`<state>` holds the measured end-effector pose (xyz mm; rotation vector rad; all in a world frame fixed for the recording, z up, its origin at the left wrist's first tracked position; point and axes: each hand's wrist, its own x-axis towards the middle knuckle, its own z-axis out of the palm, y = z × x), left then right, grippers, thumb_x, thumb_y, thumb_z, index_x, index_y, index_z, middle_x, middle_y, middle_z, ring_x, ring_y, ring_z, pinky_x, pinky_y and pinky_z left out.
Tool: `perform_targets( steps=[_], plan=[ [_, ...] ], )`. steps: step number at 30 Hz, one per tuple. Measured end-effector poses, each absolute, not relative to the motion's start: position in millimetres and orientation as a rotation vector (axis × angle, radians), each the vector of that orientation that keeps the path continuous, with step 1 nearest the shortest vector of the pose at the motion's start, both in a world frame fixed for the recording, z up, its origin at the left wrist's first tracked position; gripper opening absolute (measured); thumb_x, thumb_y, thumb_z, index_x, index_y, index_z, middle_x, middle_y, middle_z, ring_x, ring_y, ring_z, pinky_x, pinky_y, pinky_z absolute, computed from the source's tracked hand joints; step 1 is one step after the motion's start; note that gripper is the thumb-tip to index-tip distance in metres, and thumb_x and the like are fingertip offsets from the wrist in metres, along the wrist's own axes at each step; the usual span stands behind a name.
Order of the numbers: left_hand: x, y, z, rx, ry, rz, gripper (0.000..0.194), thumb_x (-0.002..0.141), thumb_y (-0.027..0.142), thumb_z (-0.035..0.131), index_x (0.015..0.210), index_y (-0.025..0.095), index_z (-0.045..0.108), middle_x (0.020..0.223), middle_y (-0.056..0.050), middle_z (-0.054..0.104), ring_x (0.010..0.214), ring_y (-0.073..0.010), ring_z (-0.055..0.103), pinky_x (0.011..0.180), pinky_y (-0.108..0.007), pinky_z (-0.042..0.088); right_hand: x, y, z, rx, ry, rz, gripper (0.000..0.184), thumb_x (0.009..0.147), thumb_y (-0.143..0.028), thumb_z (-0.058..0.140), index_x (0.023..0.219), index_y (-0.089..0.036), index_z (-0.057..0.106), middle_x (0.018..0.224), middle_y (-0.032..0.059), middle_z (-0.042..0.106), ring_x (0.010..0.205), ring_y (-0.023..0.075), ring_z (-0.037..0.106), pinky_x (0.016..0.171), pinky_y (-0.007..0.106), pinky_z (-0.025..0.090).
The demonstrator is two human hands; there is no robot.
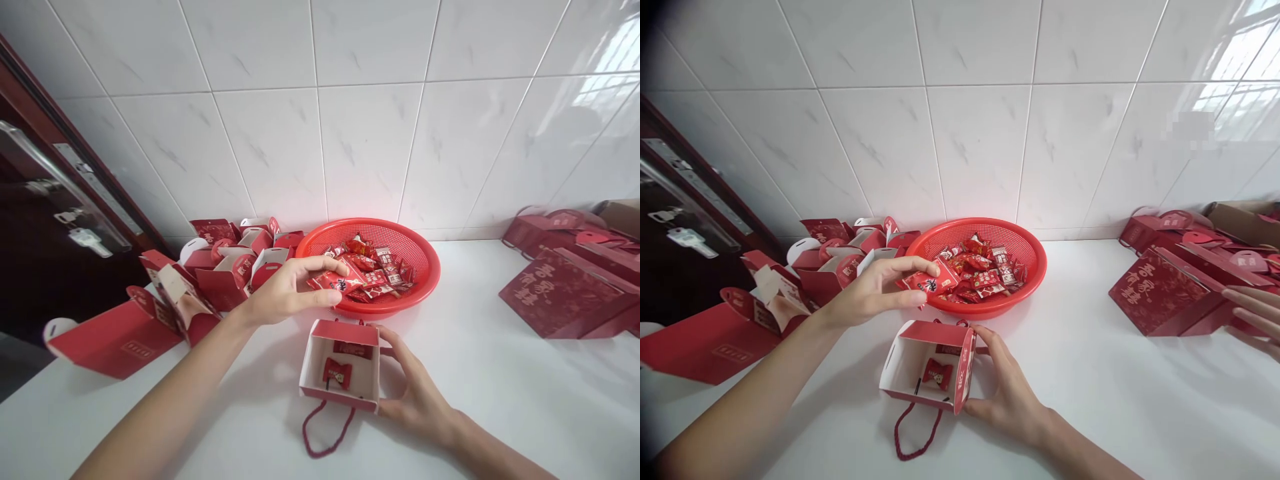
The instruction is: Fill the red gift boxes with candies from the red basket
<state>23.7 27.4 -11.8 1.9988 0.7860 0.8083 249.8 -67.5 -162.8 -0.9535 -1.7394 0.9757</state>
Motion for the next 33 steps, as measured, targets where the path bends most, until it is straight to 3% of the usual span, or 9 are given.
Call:
perform_targets(
  steps=[2, 5, 11, 17, 24, 29, 33],
  plan=[
    [19, 13, -8, 2.099, 0.707, 0.852, 0.023, 0.086, 0.023, 0.069, 0.109, 0.02, 0.068, 0.11, -0.006, 0.069, 0.102, -0.0185, 0.064, 0.085, -0.027, 0.053, 250, -67, -161, -0.941, -1.741, 0.966, 0.092, 0.076, -0.026, 0.086, 0.15, -0.037, 0.034, 0.149, 0.0063, 0.052, 0.128, 0.0269, 0.059, 0.107, 0.042, 0.052],
    [15, -10, -6, 2.283, 0.698, 0.9, 0.026, 0.089, 0.016, 0.066, 0.114, 0.022, 0.062, 0.109, -0.003, 0.068, 0.098, -0.015, 0.064, 0.084, -0.025, 0.053, 250, -68, -160, -0.944, -1.747, 0.969, 0.089, 0.076, -0.026, 0.086, 0.149, -0.037, 0.036, 0.149, 0.007, 0.052, 0.128, 0.0276, 0.059, 0.108, 0.043, 0.051],
    [9, -38, -6, 2.584, 0.628, 0.498, 0.014, 0.092, 0.01, 0.062, 0.1, 0.022, 0.059, 0.095, 0.002, 0.07, 0.082, -0.0116, 0.064, 0.076, -0.021, 0.051, 251, -67, -164, -0.967, -1.754, 0.957, 0.09, 0.074, -0.022, 0.087, 0.148, -0.032, 0.037, 0.146, 0.01, 0.054, 0.128, 0.0294, 0.059, 0.108, 0.045, 0.051],
    [0, -42, 0, 2.734, 0.823, 0.293, 0.023, 0.095, 0.017, 0.057, 0.114, 0.024, 0.066, 0.098, -0.001, 0.074, 0.08, -0.0161, 0.068, 0.074, -0.025, 0.05, 252, -69, -165, -0.996, -1.749, 0.944, 0.094, 0.071, -0.018, 0.088, 0.149, -0.034, 0.036, 0.147, 0.0076, 0.053, 0.127, 0.027, 0.06, 0.106, 0.042, 0.052],
    [4, -38, 3, 2.765, 0.89, 0.242, 0.026, 0.098, 0.021, 0.052, 0.115, 0.025, 0.072, 0.092, -0.003, 0.075, 0.075, -0.0174, 0.069, 0.07, -0.026, 0.051, 251, -68, -161, -0.98, -1.749, 0.97, 0.09, 0.073, -0.019, 0.086, 0.148, -0.034, 0.038, 0.148, 0.0071, 0.053, 0.13, 0.0276, 0.058, 0.108, 0.042, 0.051],
    [12, -38, 5, 2.737, 0.878, 0.114, 0.036, 0.09, 0.031, 0.066, 0.126, 0.029, 0.069, 0.111, -0.004, 0.075, 0.093, -0.0225, 0.072, 0.08, -0.029, 0.054, 251, -67, -164, -0.944, -1.75, 0.978, 0.093, 0.075, -0.023, 0.086, 0.151, -0.035, 0.034, 0.151, 0.0075, 0.051, 0.132, 0.0276, 0.056, 0.111, 0.043, 0.049],
    [13, -43, 5, 2.691, 0.952, 0.026, 0.045, 0.087, 0.032, 0.068, 0.132, 0.032, 0.066, 0.108, -0.002, 0.076, 0.087, -0.0219, 0.073, 0.078, -0.029, 0.054, 252, -68, -165, -0.962, -1.783, 0.934, 0.091, 0.077, -0.027, 0.086, 0.151, -0.035, 0.034, 0.15, 0.0081, 0.051, 0.131, 0.027, 0.057, 0.11, 0.042, 0.051]
  ],
)
